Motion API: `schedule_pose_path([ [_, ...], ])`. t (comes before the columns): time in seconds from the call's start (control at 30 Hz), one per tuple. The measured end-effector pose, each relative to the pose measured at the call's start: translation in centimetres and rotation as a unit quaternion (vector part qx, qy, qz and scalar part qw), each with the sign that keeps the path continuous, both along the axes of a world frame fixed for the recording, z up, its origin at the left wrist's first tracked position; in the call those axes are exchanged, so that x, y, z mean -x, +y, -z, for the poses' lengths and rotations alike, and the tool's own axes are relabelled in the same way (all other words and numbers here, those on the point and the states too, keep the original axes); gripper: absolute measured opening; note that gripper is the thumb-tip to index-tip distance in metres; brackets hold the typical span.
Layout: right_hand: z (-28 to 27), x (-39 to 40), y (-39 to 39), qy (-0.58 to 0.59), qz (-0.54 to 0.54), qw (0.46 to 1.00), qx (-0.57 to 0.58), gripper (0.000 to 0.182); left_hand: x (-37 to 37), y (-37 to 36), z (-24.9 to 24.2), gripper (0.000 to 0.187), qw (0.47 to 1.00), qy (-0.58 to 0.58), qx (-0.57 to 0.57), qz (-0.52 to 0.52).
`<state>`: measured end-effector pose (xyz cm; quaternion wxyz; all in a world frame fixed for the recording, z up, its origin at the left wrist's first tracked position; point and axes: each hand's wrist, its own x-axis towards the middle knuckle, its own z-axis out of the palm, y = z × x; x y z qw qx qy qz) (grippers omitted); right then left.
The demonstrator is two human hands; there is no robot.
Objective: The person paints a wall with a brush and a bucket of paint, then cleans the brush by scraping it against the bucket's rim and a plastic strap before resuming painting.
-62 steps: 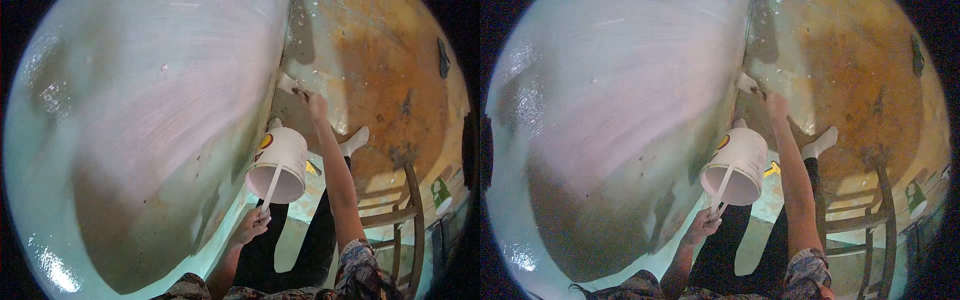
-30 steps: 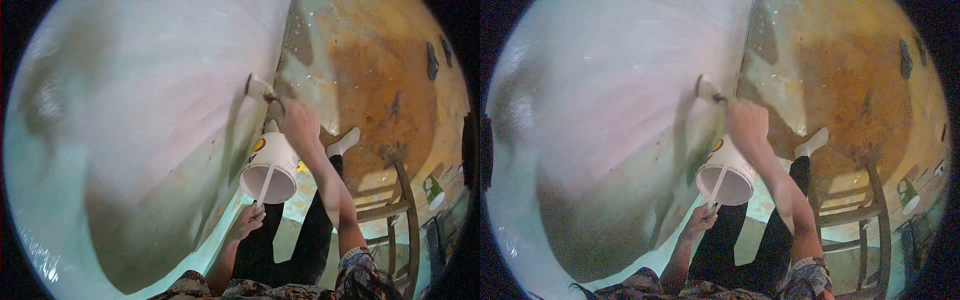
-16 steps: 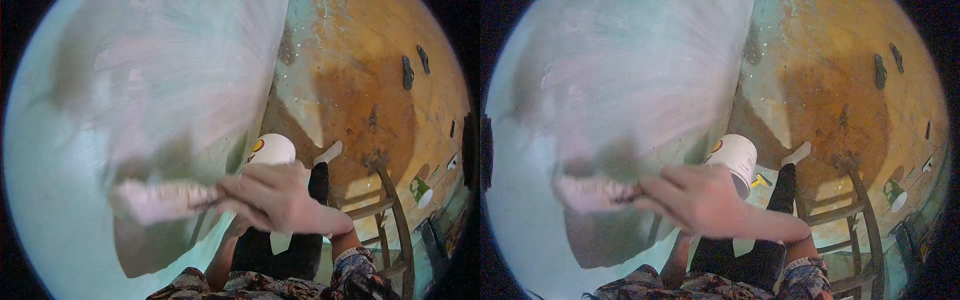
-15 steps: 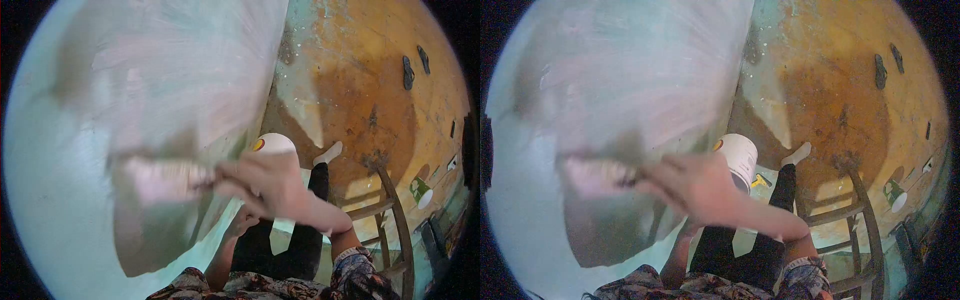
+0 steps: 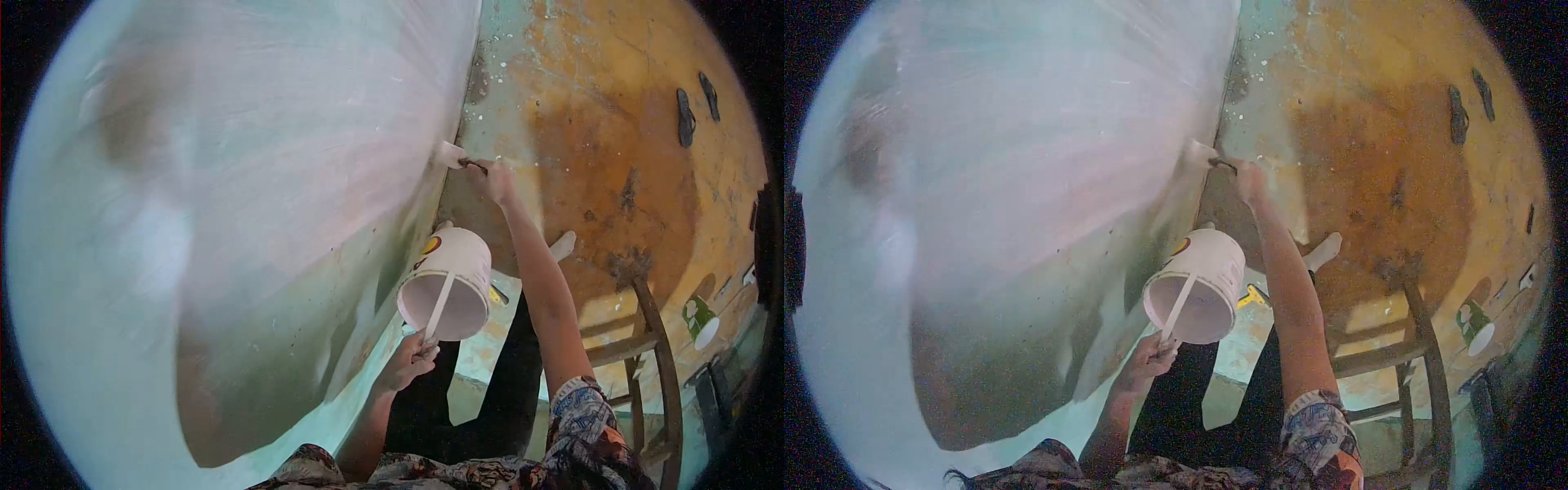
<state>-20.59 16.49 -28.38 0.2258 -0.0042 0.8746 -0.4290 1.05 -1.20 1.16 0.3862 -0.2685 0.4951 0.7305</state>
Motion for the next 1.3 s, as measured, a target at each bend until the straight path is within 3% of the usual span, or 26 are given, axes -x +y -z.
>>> schedule_pose_path([
  [0.03, 2.5, -0.7, 0.5, 0.011, -0.027, 0.993, -0.113, 0.032, 0.3, 0.3, -0.9, 0.044, 0.998, -0.05, 0.029, 0.016],
  [0.1, 5.5, -3.3, 2.1, -0.042, -0.039, 0.981, -0.187, 0.039, 0.2, -0.1, -2.1, 0.041, 0.998, -0.043, 0.024, 0.032],
  [0.23, -3.4, -7.1, 5.1, -0.121, 0.008, 0.978, -0.169, 0.038, 0.7, -1.6, -3.4, 0.038, 0.999, 0.013, -0.026, 0.035],
  [0.3, -3.9, -11.0, 8.5, -0.132, 0.071, 0.976, -0.158, 0.042, -0.1, -1.6, -3.8, 0.036, 0.998, 0.047, -0.027, 0.024],
  [0.33, -7.2, -12.7, 9.7, -0.077, 0.125, 0.979, -0.143, 0.039, -0.6, -1.8, -4.0, 0.034, 0.995, 0.079, -0.054, 0.028],
  [0.37, -5.9, -15.9, 11.9, 0.027, 0.145, 0.98, -0.134, 0.036, -0.4, -1.8, -5.2, 0.032, 0.993, 0.093, -0.07, 0.031],
  [0.43, -9.7, -18.9, 15.0, -0.029, 0.186, 0.972, -0.142, 0.033, -0.3, -1.5, -7.7, 0.023, 0.99, 0.116, -0.056, 0.049],
  [0.53, -17.0, -22.9, 18.9, 0.001, 0.246, 0.966, -0.073, 0.033, -1.7, -1.0, -13.0, 0.026, 0.997, 0.074, -0.014, -0.014],
  [0.6, -18.7, -26.0, 20.5, 0.063, 0.265, 0.957, -0.096, 0.034, -2.6, -2.9, -12.3, 0.036, 0.977, 0.164, -0.128, 0.042],
  [0.63, -19.4, -25.3, 21.1, 0.101, 0.27, 0.952, -0.105, 0.035, -2.8, -1.7, -14.1, 0.037, 0.992, 0.098, -0.06, -0.057],
  [0.67, -20.9, -25.1, 21.1, 0.065, 0.298, 0.948, -0.092, 0.035, -2.7, -1.9, -14.6, 0.03, 0.977, 0.184, -0.105, -0.037],
  [0.8, -26.0, -24.8, 21.4, -0.057, 0.34, 0.936, -0.072, 0.035, -1.9, 0.0, -19.0, 0.016, 0.97, 0.217, -0.04, -0.098],
  [0.83, -25.6, -24.2, 23.0, -0.063, 0.306, 0.947, -0.08, 0.036, -1.8, 0.4, -19.9, 0.015, 0.966, 0.224, -0.033, -0.125],
  [1.0, -22.9, -22.7, 27.1, -0.04, 0.203, 0.973, -0.106, 0.043, -3.4, 1.5, -19.5, 0.016, 0.949, 0.243, -0.07, -0.19],
  [1.1, -24.3, -21.8, 28.4, -0.028, 0.129, 0.978, -0.162, 0.037, -6.4, 1.8, -19.1, 0.017, 0.939, 0.246, -0.083, -0.224],
  [1.23, -26.7, -19.5, 27.9, -0.126, 0.149, 0.976, -0.101, 0.037, -7.5, 2.9, -19.9, 0.022, 0.95, 0.176, -0.046, -0.255],
  [1.3, -29.0, -17.2, 26.3, -0.195, 0.169, 0.962, -0.093, 0.039, -5.6, 3.0, -20.1, 0.025, 0.944, 0.205, -0.072, -0.249],
])
